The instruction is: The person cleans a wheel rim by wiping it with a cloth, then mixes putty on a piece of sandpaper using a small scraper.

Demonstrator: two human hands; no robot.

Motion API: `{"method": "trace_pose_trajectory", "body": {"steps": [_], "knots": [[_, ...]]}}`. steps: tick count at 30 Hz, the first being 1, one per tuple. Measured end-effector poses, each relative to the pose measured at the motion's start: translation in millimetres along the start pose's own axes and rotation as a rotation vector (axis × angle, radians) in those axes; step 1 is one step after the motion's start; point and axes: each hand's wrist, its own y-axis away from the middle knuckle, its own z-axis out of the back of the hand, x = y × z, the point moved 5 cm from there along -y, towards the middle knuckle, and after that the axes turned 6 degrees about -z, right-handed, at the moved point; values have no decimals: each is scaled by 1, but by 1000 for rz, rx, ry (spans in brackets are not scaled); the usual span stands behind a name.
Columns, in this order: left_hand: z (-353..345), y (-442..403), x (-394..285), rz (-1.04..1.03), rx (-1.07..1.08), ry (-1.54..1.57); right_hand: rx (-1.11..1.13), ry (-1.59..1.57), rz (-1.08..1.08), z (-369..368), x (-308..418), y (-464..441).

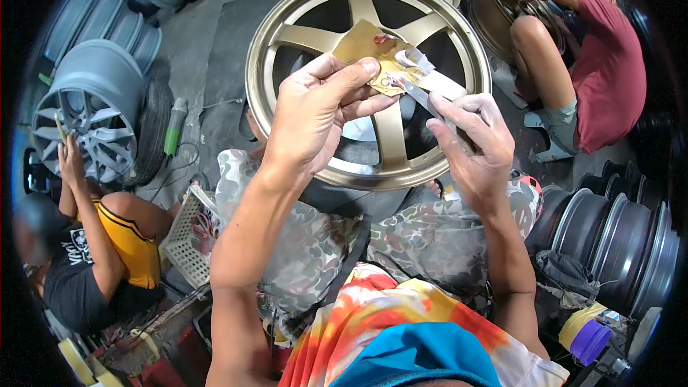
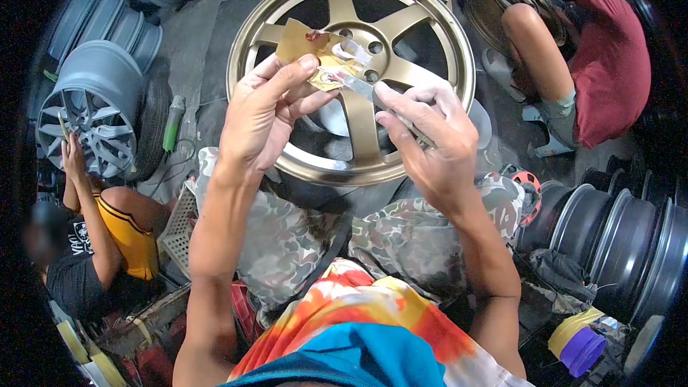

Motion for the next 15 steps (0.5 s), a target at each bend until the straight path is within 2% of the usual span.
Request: {"method": "trace_pose_trajectory", "body": {"steps": [8,11,14,15], "knots": [[12,-4,-4,-73,-35,33,54,59,-27,1,-10,9],[19,-4,-7,-68,-56,-87,99,-60,-126,3,-17,10],[9,-1,-2,6,4,-94,229,-541,-403,-5,-18,13],[6,2,1,40,7,-75,257,-550,-460,-7,-17,13]]}}
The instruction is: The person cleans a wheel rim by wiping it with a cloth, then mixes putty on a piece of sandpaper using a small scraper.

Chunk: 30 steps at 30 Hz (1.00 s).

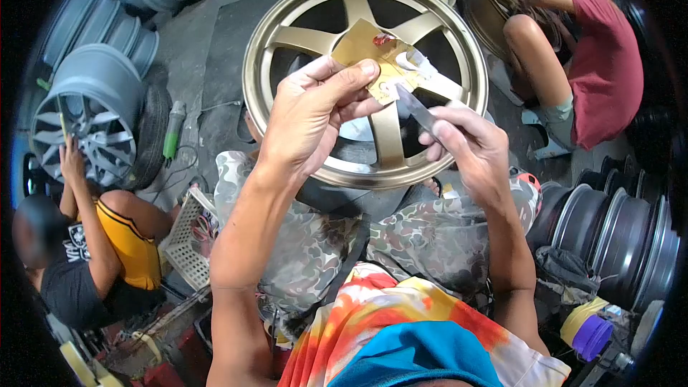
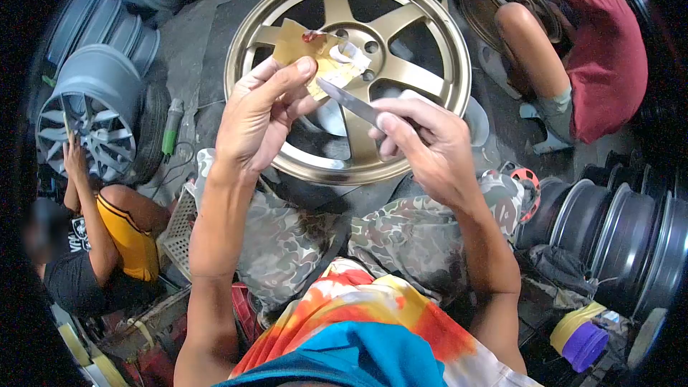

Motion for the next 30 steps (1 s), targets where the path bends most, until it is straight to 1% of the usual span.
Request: {"method": "trace_pose_trajectory", "body": {"steps": [1,3,4,5,7,9,11,12,13,15,17,19,20,21,23,24,25,27,28,29,30], "knots": [[-4,1,0,7,12,-1,-14,0,-1,0,0,-1],[-9,3,-3,44,27,121,5,-105,-136,-1,-9,-4],[-7,2,-3,37,8,132,16,-118,-149,-1,-11,-5],[-4,0,-3,31,5,129,21,-119,-145,0,-13,-5],[4,-5,-5,27,-15,187,1,27,-76,2,-13,-4],[8,-6,-9,37,-46,239,7,30,-63,4,-14,-1],[7,-7,-10,106,25,479,-89,-36,-23,10,-14,3],[2,-8,-11,126,175,570,-109,-48,-28,11,-10,2],[2,-8,-9,127,179,562,-114,-54,-23,10,-8,2],[-10,-4,-11,115,429,735,-128,-80,35,6,-2,2],[-9,-2,-10,86,423,685,-131,-65,52,3,4,3],[-13,-2,-15,64,500,736,-160,18,99,2,9,3],[-9,2,-15,54,389,668,-185,-21,114,4,8,2],[-10,4,-20,55,387,662,-185,-27,115,5,8,1],[-5,4,-24,52,306,313,-231,-43,121,11,10,1],[-3,1,-25,-25,111,9,-252,-33,133,12,10,2],[-1,-1,-28,-146,134,-214,-255,-28,134,16,11,1],[2,-3,-23,-232,-33,-370,-337,324,299,24,25,1],[3,-3,-23,-231,-39,-363,-383,462,366,27,28,1],[3,-4,-23,-204,-19,-373,-374,465,366,28,28,0],[5,-4,-22,-174,0,-386,-382,569,419,27,31,0]]}}
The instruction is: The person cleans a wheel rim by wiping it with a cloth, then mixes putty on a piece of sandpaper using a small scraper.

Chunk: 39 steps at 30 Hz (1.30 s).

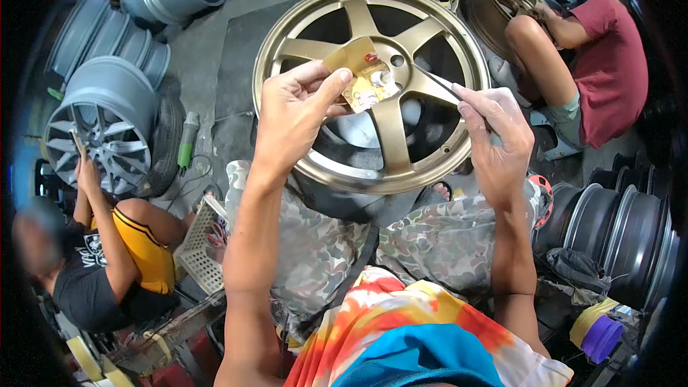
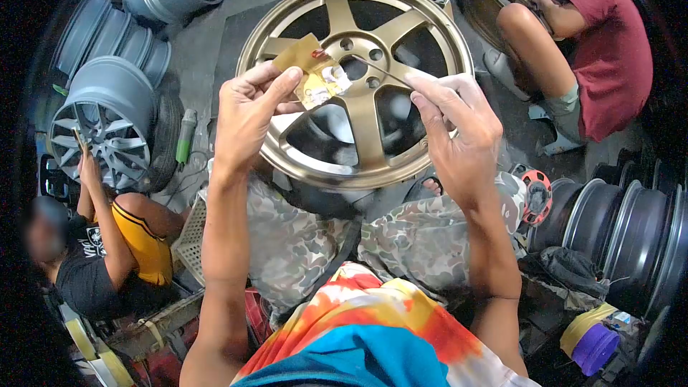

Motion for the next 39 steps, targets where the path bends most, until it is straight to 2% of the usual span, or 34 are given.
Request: {"method": "trace_pose_trajectory", "body": {"steps": [1,7,10,17,25,28,31,39], "knots": [[3,0,1,5,-5,1,-8,92,69,-1,4,1],[0,1,1,54,78,-175,18,172,113,-9,8,2],[-3,3,0,53,86,-163,-17,197,163,-10,10,1],[-2,4,4,65,142,-175,25,200,135,-14,6,3],[6,-2,15,-54,-8,-80,137,149,-23,-13,-1,2],[1,0,9,-57,-33,-51,97,134,97,-18,5,5],[-5,2,4,-120,-106,-44,118,97,64,-23,8,7],[-5,4,5,-192,-100,-146,148,176,84,-29,15,11]]}}
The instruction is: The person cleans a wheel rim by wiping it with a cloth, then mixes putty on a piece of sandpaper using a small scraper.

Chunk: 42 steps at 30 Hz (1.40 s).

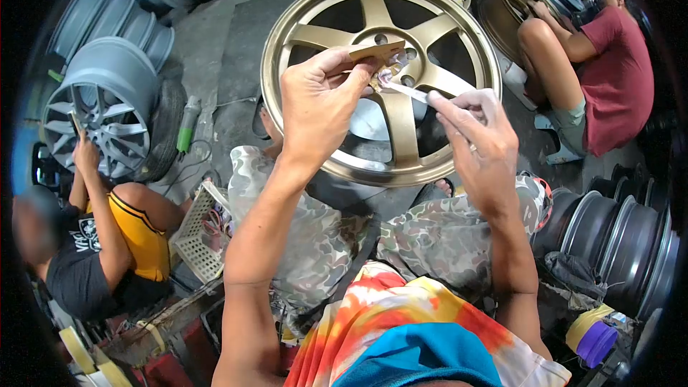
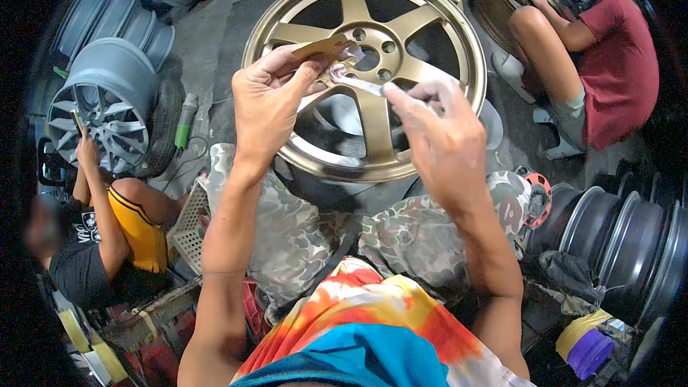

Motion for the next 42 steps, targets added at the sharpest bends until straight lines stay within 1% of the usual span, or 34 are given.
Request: {"method": "trace_pose_trajectory", "body": {"steps": [4,8,10,12,16,19,20,21,24,28,29,30,32,34,36,38,40,42], "knots": [[-5,3,0,-12,40,-24,-31,-51,-35,-1,-1,-3],[-3,0,1,-17,23,-12,55,-28,-16,-2,6,-2],[-1,0,1,-29,18,-15,19,-43,-10,-2,1,-4],[-6,2,1,3,-6,82,-9,-28,-6,3,0,-6],[-4,-1,0,-21,-12,51,64,-75,-21,0,1,-3],[-3,0,-2,-12,-1,94,19,-65,-19,3,-3,-8],[-5,1,-3,15,17,71,-4,-58,-25,6,-4,-8],[-8,0,-3,36,36,48,19,-67,-31,2,-2,-7],[-7,-2,-6,23,35,60,44,-92,-32,4,0,-6],[-6,-1,-7,5,40,45,-6,-81,-43,5,-3,-8],[-8,-1,-5,17,37,66,-19,-70,8,4,1,-9],[-8,-1,-5,28,31,84,-22,-67,6,5,1,-8],[-6,-2,-4,17,28,58,30,-98,-24,5,1,-9],[-2,-2,-4,9,19,33,23,-91,-41,5,-3,-10],[-5,-1,-4,16,42,82,17,-126,-63,5,-2,-9],[-5,-2,-3,23,47,79,22,-133,-45,4,-2,-8],[-1,-2,-4,29,39,69,33,-185,-110,5,-9,-9],[-1,-2,-6,62,48,166,36,-188,-153,5,-14,-10]]}}
